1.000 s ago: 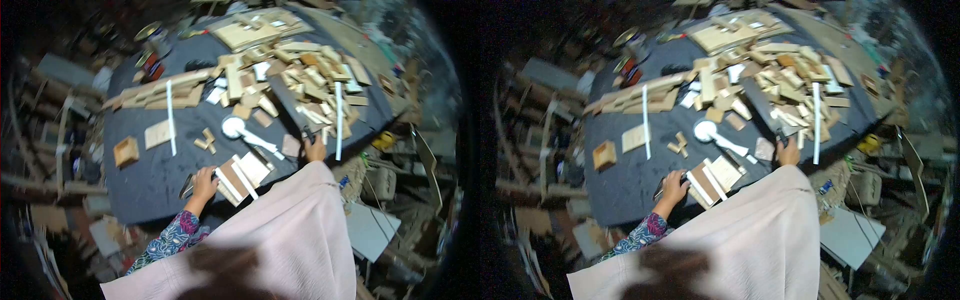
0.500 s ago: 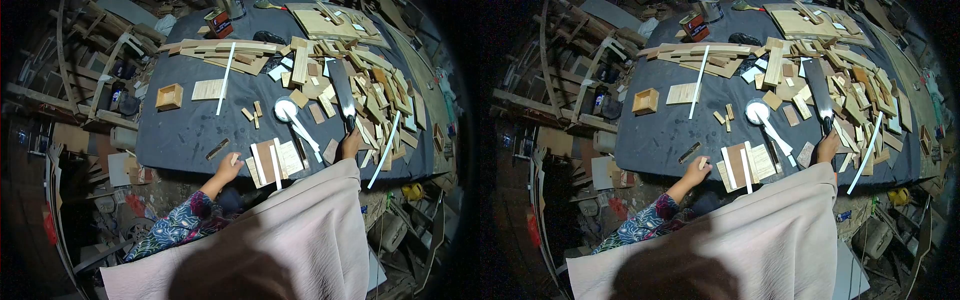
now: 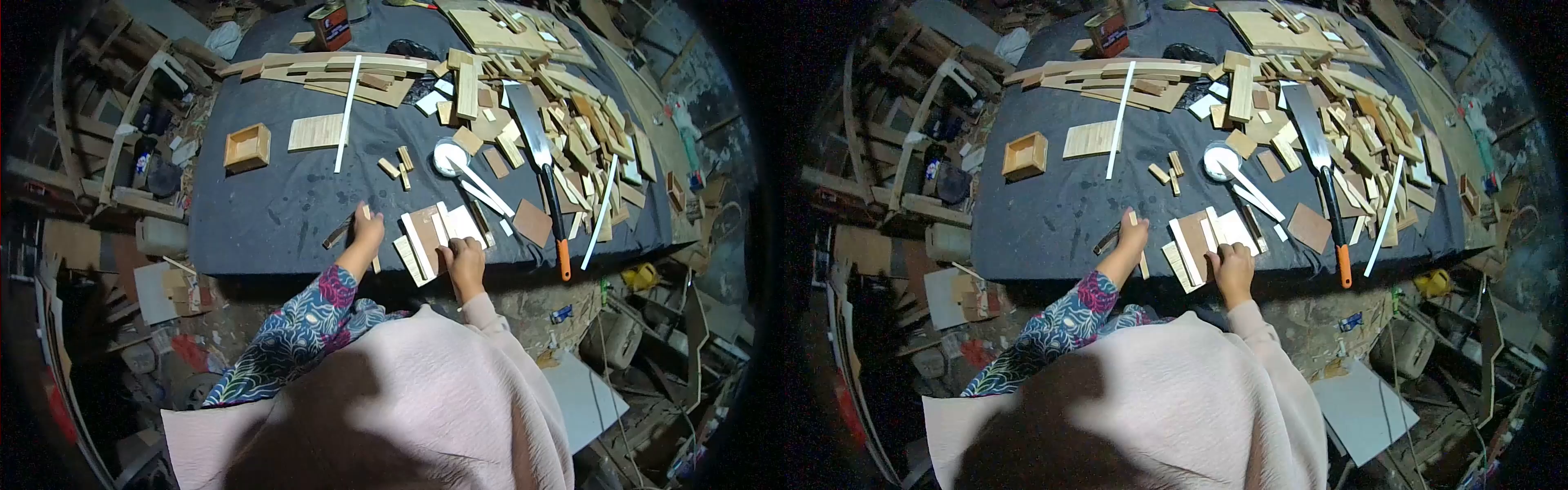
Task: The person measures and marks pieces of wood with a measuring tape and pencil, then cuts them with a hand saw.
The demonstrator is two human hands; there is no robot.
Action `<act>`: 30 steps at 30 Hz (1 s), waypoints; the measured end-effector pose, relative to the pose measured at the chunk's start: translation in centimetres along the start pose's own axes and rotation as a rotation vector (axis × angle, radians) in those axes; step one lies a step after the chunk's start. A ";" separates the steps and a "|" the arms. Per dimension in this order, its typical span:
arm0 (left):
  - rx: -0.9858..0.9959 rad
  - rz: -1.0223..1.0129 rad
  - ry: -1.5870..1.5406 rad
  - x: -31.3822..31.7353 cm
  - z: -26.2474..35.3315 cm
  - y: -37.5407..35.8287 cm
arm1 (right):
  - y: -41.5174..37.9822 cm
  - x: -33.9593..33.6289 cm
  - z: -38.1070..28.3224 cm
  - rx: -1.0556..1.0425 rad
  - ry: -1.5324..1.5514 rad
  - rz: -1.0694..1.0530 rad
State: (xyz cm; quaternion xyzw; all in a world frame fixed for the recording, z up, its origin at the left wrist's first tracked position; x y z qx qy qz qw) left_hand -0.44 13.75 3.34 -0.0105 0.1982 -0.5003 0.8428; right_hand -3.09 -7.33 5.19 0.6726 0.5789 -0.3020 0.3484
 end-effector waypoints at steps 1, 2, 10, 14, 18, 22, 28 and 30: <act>0.044 0.033 0.080 -0.3 0.8 0.3 | 0.0 0.8 -0.3 -0.021 -0.103 0.023; 0.093 0.067 0.163 -0.7 1.5 0.7 | 0.2 1.2 -0.5 -0.036 -0.108 0.032; 0.449 -0.195 0.201 0.3 -1.1 -0.7 | -0.3 1.8 -0.8 -0.126 -0.215 0.129; 0.372 -0.448 0.324 2.1 -1.1 -1.9 | 2.5 0.5 -1.4 -0.130 -0.132 0.239; 0.226 -0.561 0.582 1.8 0.7 -1.9 | 6.1 -0.7 -1.7 -0.144 -0.244 0.272; 0.168 -0.552 0.552 2.5 -0.2 -1.6 | 3.1 0.0 -2.2 0.154 -0.512 0.010; 0.307 -0.472 0.573 3.0 -1.1 -1.5 | 0.8 2.1 0.6 0.259 -0.171 -0.088; 0.236 -0.507 0.520 2.7 -0.9 -1.3 | 0.8 1.2 0.0 0.378 0.212 -0.132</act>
Point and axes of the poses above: each hand's wrist, its own y-axis towards the middle knuckle, its own x-axis out of the palm, z = x × y, the point moved 1 cm from there along y, towards the middle knuckle, and after that the axes turned 14 degrees about x, right-handed, at the moved point
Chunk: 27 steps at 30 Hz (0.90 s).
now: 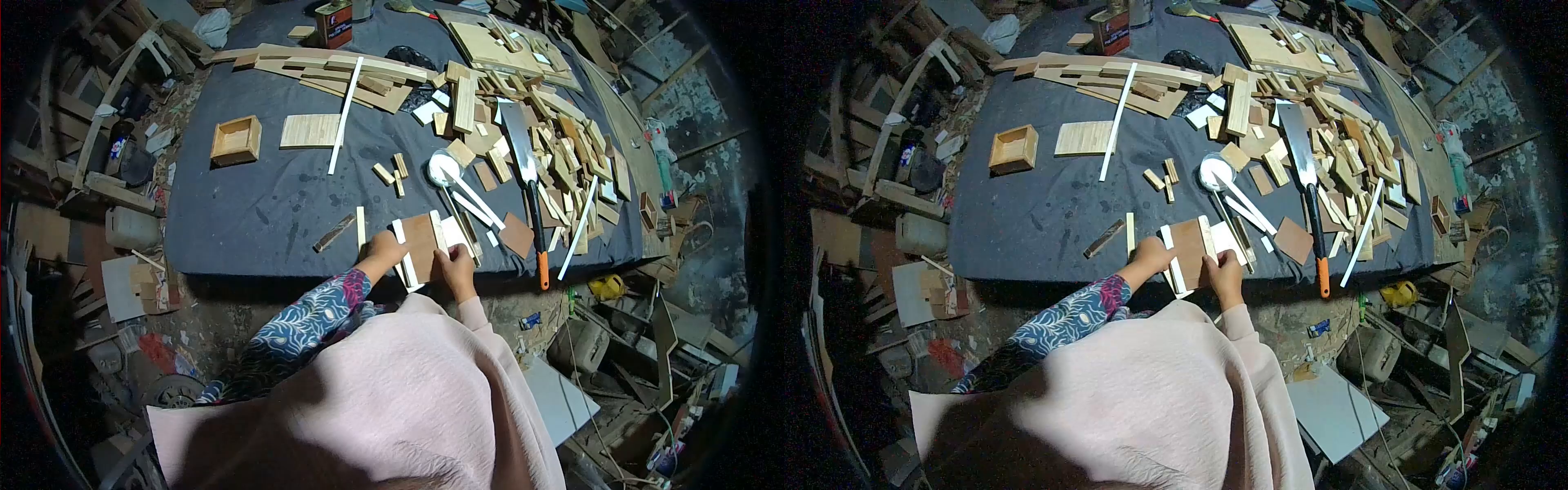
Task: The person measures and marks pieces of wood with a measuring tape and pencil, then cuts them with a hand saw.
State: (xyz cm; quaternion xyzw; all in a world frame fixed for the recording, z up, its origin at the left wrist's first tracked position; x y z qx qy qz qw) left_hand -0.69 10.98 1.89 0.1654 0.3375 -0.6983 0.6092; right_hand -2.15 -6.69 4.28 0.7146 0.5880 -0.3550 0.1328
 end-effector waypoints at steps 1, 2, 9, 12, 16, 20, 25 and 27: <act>-0.042 -0.042 -0.071 -0.5 0.2 -0.1 | 0.1 0.0 0.1 -0.001 0.000 -0.001; -0.096 -0.165 -0.239 -1.1 0.3 -0.4 | 0.2 0.0 0.2 0.031 0.247 -0.098; -0.097 0.117 -1.364 -1.0 1.8 0.3 | -2.7 -2.9 -6.2 -0.549 0.155 0.162; -0.183 -0.022 -1.714 -1.0 1.6 1.3 | -3.3 -2.8 -5.8 -0.845 -0.019 0.235; -0.183 -0.170 -1.830 -2.7 2.6 0.8 | -4.3 -3.1 -5.4 -0.901 -0.181 0.359; -0.095 -0.262 -1.768 -4.5 3.7 -0.3 | -4.8 -3.3 -4.7 -0.876 -0.200 0.380; -0.092 -0.250 -1.650 -4.0 2.6 0.2 | -5.7 -4.0 -5.1 -0.740 -0.111 0.346; -0.102 -0.259 -1.653 -4.1 2.3 0.2 | -5.6 -3.5 -4.5 -0.648 -0.025 0.327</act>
Point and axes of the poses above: each hand's wrist, its own y-axis towards the middle knuckle, its own x-axis out of the palm, z = x × y, the point moved 1 cm from there along y, towards the middle knuckle, and after that the axes turned 14 degrees about x, right-handed, at the moved point
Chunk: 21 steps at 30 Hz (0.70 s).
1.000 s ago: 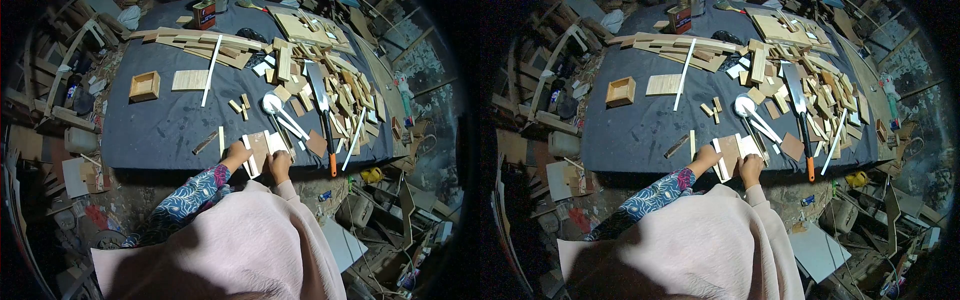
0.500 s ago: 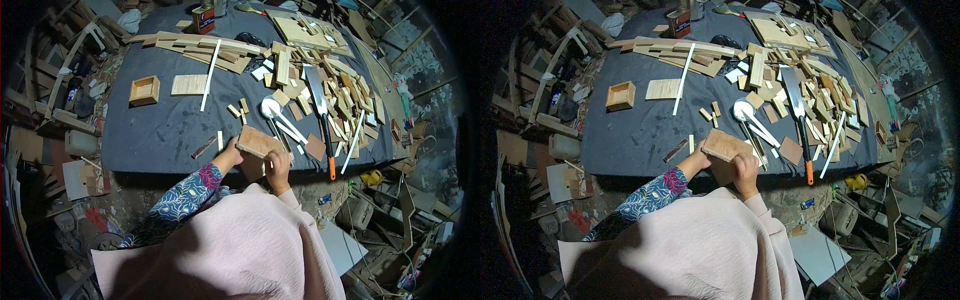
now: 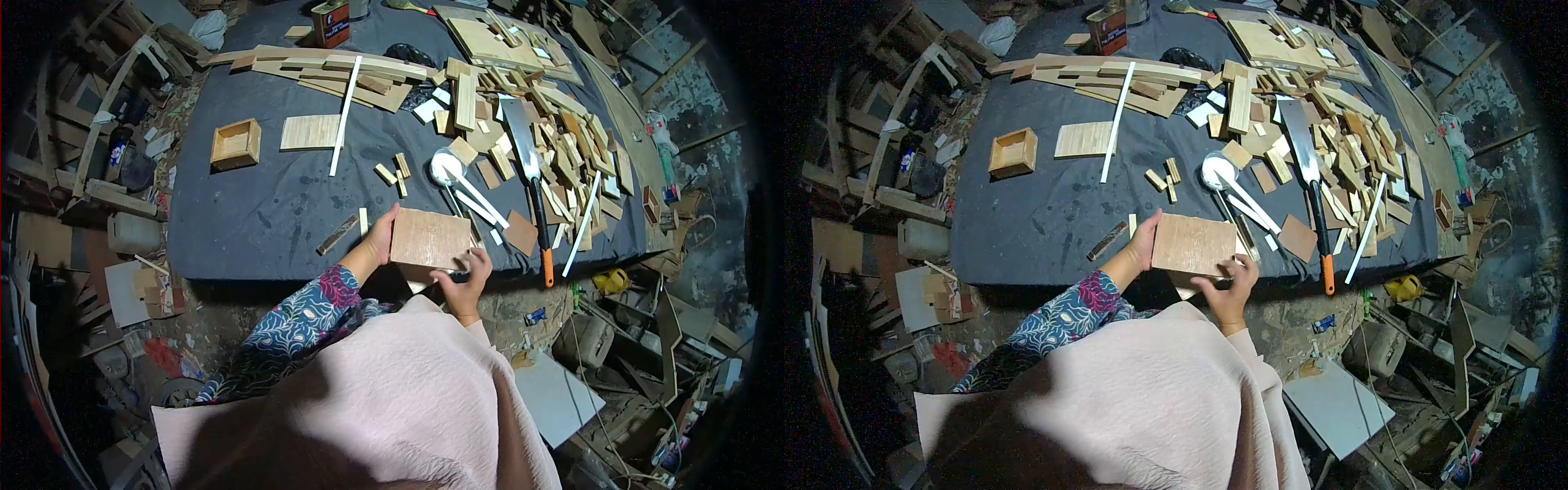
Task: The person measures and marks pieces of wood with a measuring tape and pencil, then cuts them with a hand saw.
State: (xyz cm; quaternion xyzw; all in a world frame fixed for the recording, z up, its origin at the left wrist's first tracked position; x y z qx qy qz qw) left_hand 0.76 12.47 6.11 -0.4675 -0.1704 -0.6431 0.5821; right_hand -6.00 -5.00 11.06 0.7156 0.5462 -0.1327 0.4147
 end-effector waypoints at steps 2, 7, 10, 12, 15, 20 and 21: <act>-0.023 0.055 0.019 -0.4 0.0 0.1 | -1.4 1.9 3.1 0.662 0.685 0.095; 0.000 0.051 0.039 0.5 0.0 -0.4 | -0.6 1.2 4.0 1.116 1.020 -0.419; 0.009 -0.005 0.040 0.6 0.5 -0.6 | -0.3 0.8 3.8 1.265 1.168 -0.410; -0.002 -0.054 0.014 0.7 0.7 -0.5 | -0.6 0.8 4.0 1.197 1.225 -0.341; -0.148 0.249 0.420 0.0 1.0 -0.3 | -0.9 1.0 3.5 0.942 1.096 -0.109; -0.248 0.141 -0.020 -2.6 0.1 0.2 | -0.1 -0.3 1.6 0.220 0.349 -0.104; -0.138 0.097 0.147 -2.2 0.0 0.1 | -0.1 -0.3 1.4 0.123 0.289 -0.123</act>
Point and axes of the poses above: each hand's wrist, its own y-axis towards the middle knuckle, its own x-axis out of the palm, z = x × y, the point moved 1 cm from there along y, towards the middle knuckle, and after that the axes turned 14 degrees about x, right-handed, at the moved point
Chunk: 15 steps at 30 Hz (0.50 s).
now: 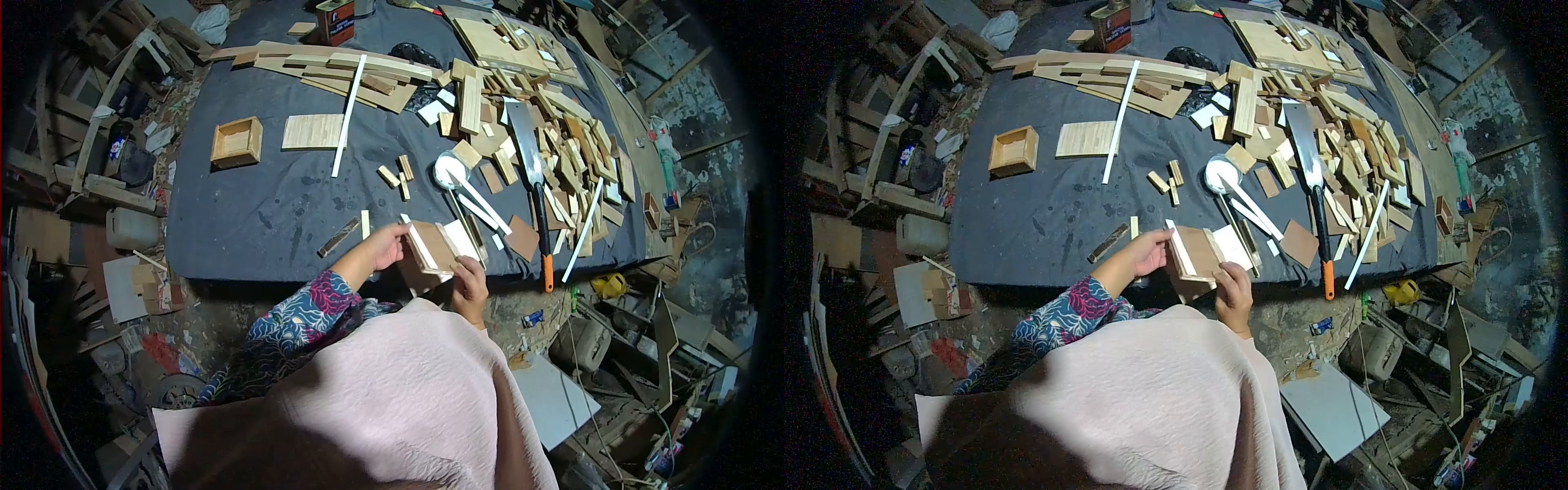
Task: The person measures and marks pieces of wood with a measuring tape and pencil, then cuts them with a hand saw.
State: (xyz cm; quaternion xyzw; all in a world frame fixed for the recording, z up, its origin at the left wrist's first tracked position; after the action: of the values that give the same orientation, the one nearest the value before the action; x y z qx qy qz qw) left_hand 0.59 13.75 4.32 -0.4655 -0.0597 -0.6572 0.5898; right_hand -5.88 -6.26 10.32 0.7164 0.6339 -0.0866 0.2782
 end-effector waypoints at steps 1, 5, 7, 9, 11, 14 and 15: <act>0.122 -0.025 0.163 0.4 0.0 -0.1 | -0.1 0.1 -0.2 -0.090 -0.066 -0.029; 0.061 0.058 0.132 -0.6 0.4 0.5 | -0.3 0.1 -0.1 -0.095 -0.049 -0.021; 0.054 0.099 0.092 -0.6 1.0 0.4 | -0.5 0.4 0.5 -0.026 0.008 0.000; 0.130 0.143 0.129 -0.3 1.4 0.2 | -0.6 0.4 1.0 0.044 0.063 0.025; 0.143 0.142 0.148 -0.3 1.6 0.1 | -0.7 0.5 1.3 0.096 0.117 0.021; 0.135 0.125 0.182 0.0 2.4 0.0 | -0.7 0.4 0.9 0.055 0.113 0.032; 0.107 0.134 0.255 0.7 3.1 -0.4 | -0.7 0.4 0.7 0.059 0.113 0.034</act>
State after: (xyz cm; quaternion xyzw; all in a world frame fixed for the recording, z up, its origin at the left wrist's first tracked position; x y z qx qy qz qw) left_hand 1.96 15.26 6.74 -0.3493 0.0120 -0.6658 0.6592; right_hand -6.28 -6.29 9.37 0.7389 0.6334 -0.0599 0.2220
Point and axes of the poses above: each hand's wrist, its own y-axis towards the middle knuckle, its own x-axis out of the palm, z = x × y, the point moved 1 cm from there along y, towards the middle knuckle, and after that the axes turned 14 degrees about x, right-handed, at the moved point
